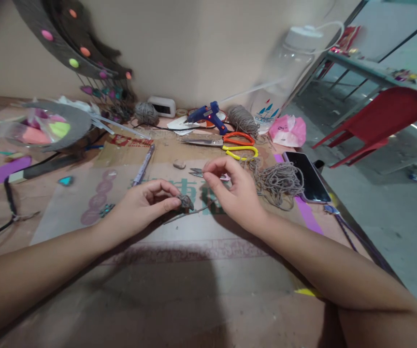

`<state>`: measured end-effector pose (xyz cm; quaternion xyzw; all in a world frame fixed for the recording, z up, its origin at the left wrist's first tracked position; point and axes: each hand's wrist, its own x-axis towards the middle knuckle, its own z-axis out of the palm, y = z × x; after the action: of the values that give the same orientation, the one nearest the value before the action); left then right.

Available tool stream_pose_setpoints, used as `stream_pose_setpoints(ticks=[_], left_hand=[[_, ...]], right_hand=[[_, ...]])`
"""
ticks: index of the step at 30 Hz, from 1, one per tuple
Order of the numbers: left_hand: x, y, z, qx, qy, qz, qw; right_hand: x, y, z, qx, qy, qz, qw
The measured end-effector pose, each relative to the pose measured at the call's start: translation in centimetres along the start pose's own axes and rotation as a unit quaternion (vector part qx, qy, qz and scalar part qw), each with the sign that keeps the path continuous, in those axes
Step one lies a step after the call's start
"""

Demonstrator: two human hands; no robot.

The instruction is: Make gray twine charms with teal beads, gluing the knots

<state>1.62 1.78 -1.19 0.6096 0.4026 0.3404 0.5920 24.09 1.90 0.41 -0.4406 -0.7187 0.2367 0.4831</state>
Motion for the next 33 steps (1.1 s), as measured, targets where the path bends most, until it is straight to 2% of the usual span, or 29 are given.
stream_pose_setpoints(ticks=[5, 8, 17, 23, 26, 33], left_hand=[[0.1, -0.1, -0.1, -0.004, 0.016, 0.019, 1.0], [0.1, -0.2, -0.2, -0.006, 0.018, 0.021, 1.0], [0.0, -0.1, -0.1, 0.018, 0.009, 0.025, 0.999], [0.0, 0.0, -0.1, 0.019, 0.015, 0.026, 0.999], [0.0, 0.0, -0.1, 0.016, 0.015, 0.024, 0.999], [0.0, 0.0, -0.1, 0.017, 0.013, 0.026, 0.999]], right_hand=[[-0.9, -1.3, -0.1, -0.049, -0.03, -0.181, 0.982], [-0.9, -1.4, -0.2, -0.098, -0.055, -0.243, 0.964], [-0.9, -1.5, 0.1, -0.144, -0.113, -0.258, 0.949], [-1.1, -1.7, -0.1, -0.155, -0.105, -0.288, 0.939], [-1.2, -1.6, 0.0, -0.159, -0.13, -0.286, 0.936], [-1.2, -1.6, 0.1, -0.137, -0.123, -0.273, 0.944]])
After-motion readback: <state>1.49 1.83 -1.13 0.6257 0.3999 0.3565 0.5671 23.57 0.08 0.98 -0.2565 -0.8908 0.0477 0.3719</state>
